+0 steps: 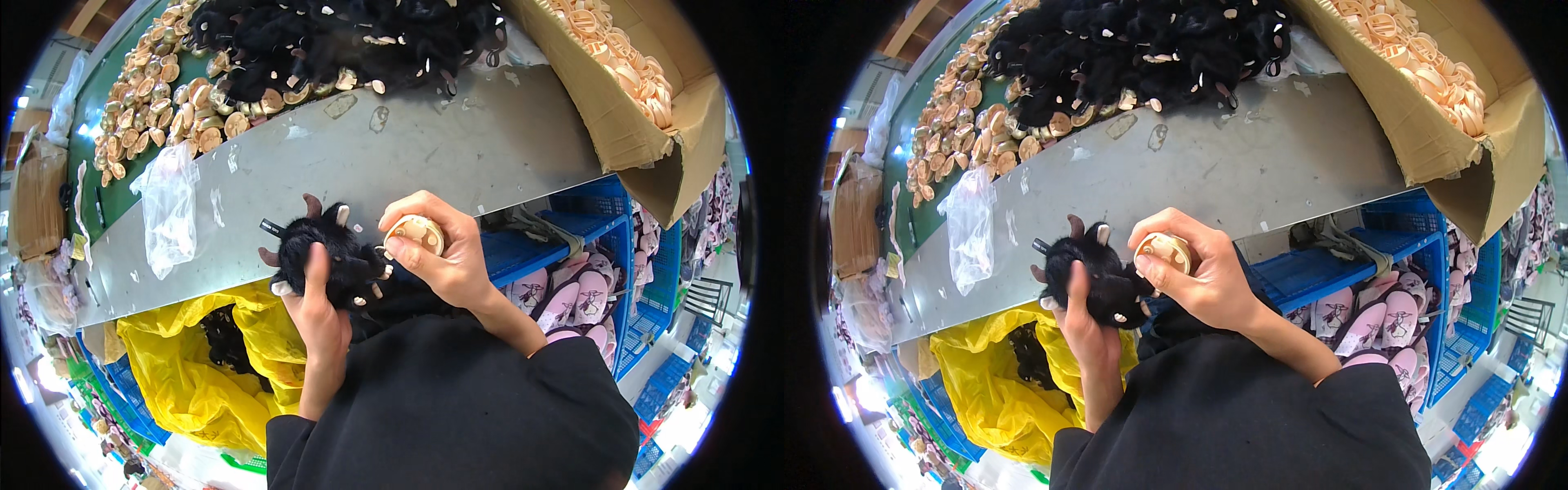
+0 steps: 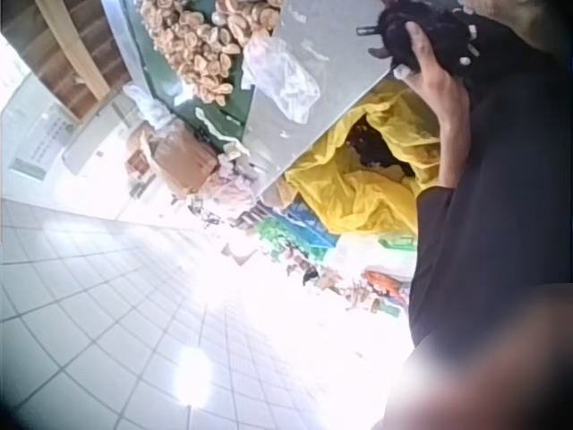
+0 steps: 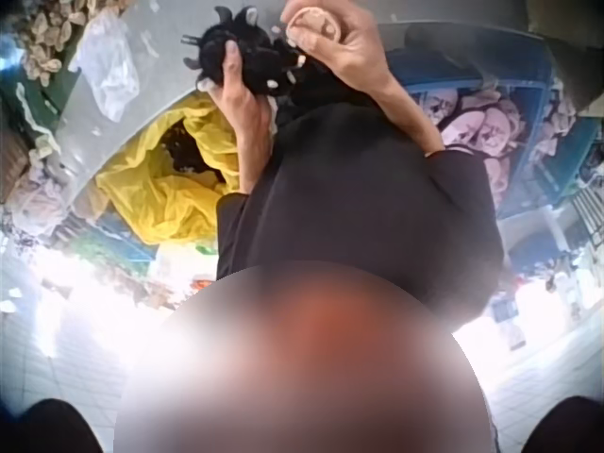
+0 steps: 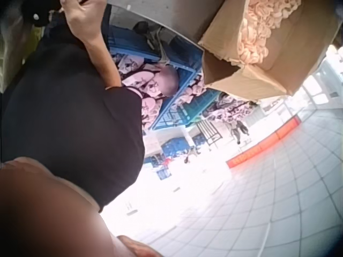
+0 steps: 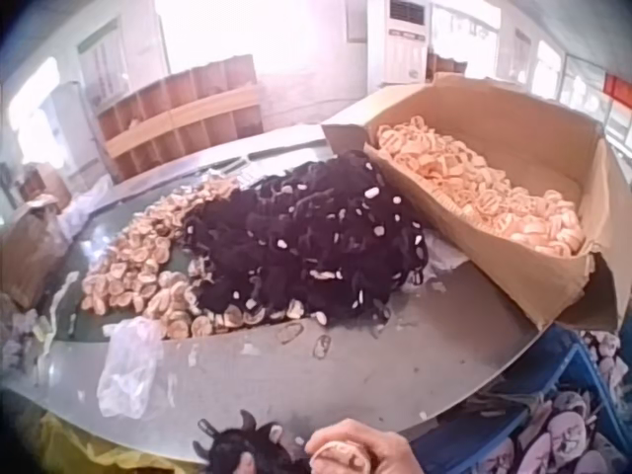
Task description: The person repeatedly picks up a black fuzzy slipper and a beige sole, presses them together, and places the assembled slipper into a yellow bag. The process is repeated for multiple units.
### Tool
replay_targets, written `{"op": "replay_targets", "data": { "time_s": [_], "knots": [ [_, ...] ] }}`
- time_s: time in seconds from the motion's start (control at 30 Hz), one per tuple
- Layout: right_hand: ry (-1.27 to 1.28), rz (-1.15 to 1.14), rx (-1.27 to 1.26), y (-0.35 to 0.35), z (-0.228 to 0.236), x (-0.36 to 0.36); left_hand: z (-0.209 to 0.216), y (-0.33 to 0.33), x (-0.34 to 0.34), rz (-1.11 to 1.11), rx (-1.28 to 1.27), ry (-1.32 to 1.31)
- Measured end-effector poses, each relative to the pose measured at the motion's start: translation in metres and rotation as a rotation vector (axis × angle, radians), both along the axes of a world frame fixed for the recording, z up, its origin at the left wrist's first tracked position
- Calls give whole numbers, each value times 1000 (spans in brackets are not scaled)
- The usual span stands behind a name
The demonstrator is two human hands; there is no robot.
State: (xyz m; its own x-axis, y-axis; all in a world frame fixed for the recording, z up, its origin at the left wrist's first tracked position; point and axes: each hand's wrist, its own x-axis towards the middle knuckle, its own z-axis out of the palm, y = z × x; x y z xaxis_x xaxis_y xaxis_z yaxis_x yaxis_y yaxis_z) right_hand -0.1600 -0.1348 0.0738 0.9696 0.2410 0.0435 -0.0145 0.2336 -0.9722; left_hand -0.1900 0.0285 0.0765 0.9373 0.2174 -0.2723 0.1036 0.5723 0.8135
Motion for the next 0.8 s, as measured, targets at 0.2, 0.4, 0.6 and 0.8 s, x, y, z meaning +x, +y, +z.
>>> {"op": "replay_targets", "data": {
  "time_s": [0.2, 0.4, 0.6, 0.8],
  "knots": [
    [-120, 1, -156, -1, 10, -4, 4, -3, 0, 43, 57, 56],
    [177, -3, 230, 8, 0, -8, 11, 2, -1, -40, -104, 83],
    [64, 39, 256, -4, 2, 0, 13, -1, -4, 30, -28, 85],
    [277, 1, 457, 17, 22, -16, 12, -5, -4, 22, -92, 7]
  ]
}}
